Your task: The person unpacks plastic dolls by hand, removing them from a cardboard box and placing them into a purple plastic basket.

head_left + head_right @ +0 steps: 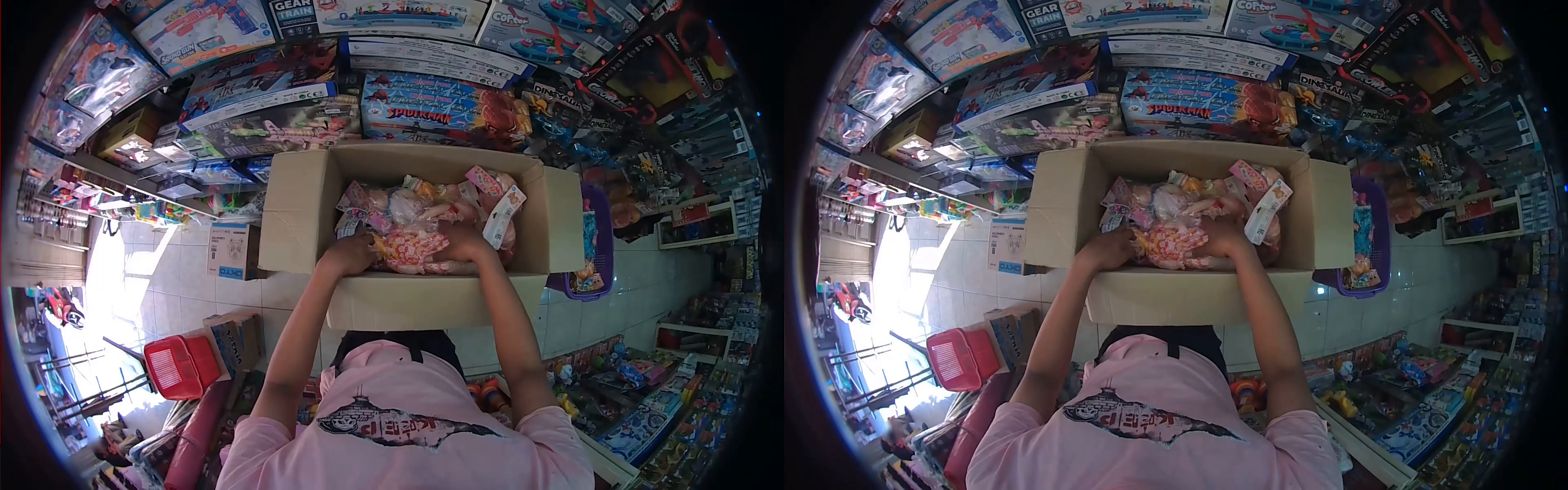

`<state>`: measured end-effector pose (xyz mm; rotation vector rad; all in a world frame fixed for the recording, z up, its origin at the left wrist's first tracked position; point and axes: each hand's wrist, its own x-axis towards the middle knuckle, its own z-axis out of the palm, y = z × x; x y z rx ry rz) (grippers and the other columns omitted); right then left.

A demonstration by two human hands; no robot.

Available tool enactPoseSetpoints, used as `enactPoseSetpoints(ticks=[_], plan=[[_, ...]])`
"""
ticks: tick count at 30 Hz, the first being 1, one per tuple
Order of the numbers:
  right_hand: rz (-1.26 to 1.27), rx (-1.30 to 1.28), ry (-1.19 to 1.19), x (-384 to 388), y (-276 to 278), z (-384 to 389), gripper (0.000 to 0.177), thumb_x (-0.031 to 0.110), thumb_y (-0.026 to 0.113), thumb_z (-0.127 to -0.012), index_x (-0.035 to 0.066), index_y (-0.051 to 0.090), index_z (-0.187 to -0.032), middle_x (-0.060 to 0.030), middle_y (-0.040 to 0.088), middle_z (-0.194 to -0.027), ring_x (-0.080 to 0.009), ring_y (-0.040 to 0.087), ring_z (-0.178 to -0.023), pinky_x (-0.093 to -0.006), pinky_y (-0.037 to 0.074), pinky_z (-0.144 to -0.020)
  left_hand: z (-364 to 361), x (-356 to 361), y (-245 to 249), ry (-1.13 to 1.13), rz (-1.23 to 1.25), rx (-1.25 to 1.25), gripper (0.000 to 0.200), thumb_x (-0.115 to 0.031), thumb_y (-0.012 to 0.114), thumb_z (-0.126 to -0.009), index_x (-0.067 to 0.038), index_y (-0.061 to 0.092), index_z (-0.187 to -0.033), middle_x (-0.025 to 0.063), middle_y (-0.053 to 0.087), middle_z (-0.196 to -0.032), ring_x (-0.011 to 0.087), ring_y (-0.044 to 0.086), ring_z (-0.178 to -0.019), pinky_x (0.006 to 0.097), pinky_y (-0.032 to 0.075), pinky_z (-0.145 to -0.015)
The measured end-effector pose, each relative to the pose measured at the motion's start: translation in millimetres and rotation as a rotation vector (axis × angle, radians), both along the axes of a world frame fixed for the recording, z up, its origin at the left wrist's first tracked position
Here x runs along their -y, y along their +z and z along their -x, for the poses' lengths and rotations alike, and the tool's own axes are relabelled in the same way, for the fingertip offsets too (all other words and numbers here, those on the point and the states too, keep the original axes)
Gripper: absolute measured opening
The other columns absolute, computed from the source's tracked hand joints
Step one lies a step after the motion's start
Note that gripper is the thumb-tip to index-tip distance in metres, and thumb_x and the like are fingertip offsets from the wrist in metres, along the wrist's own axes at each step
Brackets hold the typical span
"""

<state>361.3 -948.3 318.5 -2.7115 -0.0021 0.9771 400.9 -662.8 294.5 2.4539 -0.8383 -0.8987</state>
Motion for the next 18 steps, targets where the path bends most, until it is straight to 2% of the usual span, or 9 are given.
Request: enactPoseSetpoints(ticks=[2, 3, 7, 10, 11, 13, 15, 16, 18], plan=[[-0.049, 0.166, -0.042, 5, 9, 0, 0.08, 0.06, 0.077, -0.07, 0.002, 0.066, -0.123, -0.0274, 0.058, -0.131, -0.039, 0.055, -0.123, -0.0484, 0.042, -0.104, 7, -2, 14, 0.018, -0.023, -0.057, 0.04, -0.035, 0.057, -0.094, -0.005, 0.064, -0.12, 0.0191, 0.058, -0.128, 0.0351, 0.057, -0.119, 0.0435, 0.046, -0.1], [-0.112, 0.288, 0.045, 8, 8, 3, 0.073, 0.059, 0.078, -0.069, 0.0, 0.071, -0.112, -0.0265, 0.064, -0.121, -0.037, 0.058, -0.119, -0.0454, 0.043, -0.103, 10, -4, 5, 0.041, 0.033, -0.054, 0.039, -0.034, 0.057, -0.094, -0.006, 0.064, -0.119, 0.0189, 0.057, -0.13, 0.0356, 0.057, -0.119, 0.0433, 0.046, -0.1], [-0.152, 0.598, 0.194, 16, 13, 11, 0.066, 0.053, 0.08, -0.07, -0.001, 0.073, -0.107, -0.023, 0.066, -0.115, -0.0339, 0.063, -0.108, -0.0431, 0.046, -0.098, 27, -8, 29, 0.243, 0.268, 0.096, 0.034, -0.028, 0.058, -0.094, -0.002, 0.065, -0.114, 0.0188, 0.06, -0.123, 0.0365, 0.058, -0.114, 0.0419, 0.047, -0.098], [-0.324, 0.597, 0.027, 7, 82, 28, 0.063, 0.047, 0.082, -0.07, -0.003, 0.072, -0.107, -0.0206, 0.068, -0.11, -0.0363, 0.064, -0.103, -0.0446, 0.048, -0.095, 34, -19, 53, 0.311, 0.525, 0.131, 0.027, -0.019, 0.062, -0.094, 0.001, 0.062, -0.113, 0.0177, 0.061, -0.113, 0.036, 0.06, -0.107, 0.0416, 0.047, -0.093], [-0.316, 0.593, -0.071, 5, 105, 34, 0.059, 0.042, 0.082, -0.072, -0.004, 0.071, -0.106, -0.0204, 0.068, -0.109, -0.0326, 0.065, -0.102, -0.0423, 0.049, -0.093, 38, -23, 63, 0.278, 0.658, 0.304, 0.019, -0.009, 0.061, -0.094, 0.001, 0.062, -0.11, 0.0148, 0.06, -0.101, 0.0311, 0.061, -0.098, 0.0382, 0.048, -0.089], [-0.306, 0.596, -0.167, 0, 136, 44, 0.055, 0.037, 0.083, -0.074, -0.006, 0.069, -0.106, -0.0202, 0.068, -0.108, -0.029, 0.065, -0.102, -0.0399, 0.05, -0.091, 45, -34, 85, 0.335, 0.745, 0.277, 0.018, -0.009, 0.062, -0.093, 0.002, 0.062, -0.108, 0.015, 0.061, -0.101, 0.0307, 0.061, -0.095, 0.0385, 0.048, -0.085], [-0.689, 0.637, -0.539, -8, 151, 55, 0.047, 0.026, 0.083, -0.077, -0.006, 0.067, -0.108, -0.0152, 0.068, -0.104, -0.0192, 0.064, -0.098, -0.0338, 0.051, -0.086, 51, -47, 93, 0.478, 0.873, 0.101, 0.02, -0.011, 0.061, -0.096, 0.003, 0.061, -0.111, 0.0126, 0.062, -0.103, 0.0224, 0.06, -0.093, 0.0347, 0.049, -0.082], [-0.689, 0.638, -0.534, -15, 150, 56, 0.047, 0.026, 0.083, -0.077, -0.006, 0.067, -0.108, -0.0152, 0.068, -0.104, -0.0192, 0.064, -0.098, -0.0338, 0.051, -0.086, 54, -52, 98, 0.481, 0.875, 0.104, 0.02, -0.011, 0.061, -0.096, 0.003, 0.061, -0.111, 0.0126, 0.062, -0.103, 0.0224, 0.06, -0.093, 0.0347, 0.049, -0.082], [-1.009, 0.841, -0.618, -40, 144, 52, 0.044, 0.018, 0.082, -0.08, -0.006, 0.064, -0.112, -0.0109, 0.068, -0.103, -0.0137, 0.062, -0.095, -0.0304, 0.051, -0.082, 54, -62, 112, 0.533, 1.009, 0.018, 0.026, -0.015, 0.058, -0.099, 0.002, 0.061, -0.119, 0.0122, 0.062, -0.113, 0.0189, 0.06, -0.102, 0.0319, 0.049, -0.085]])
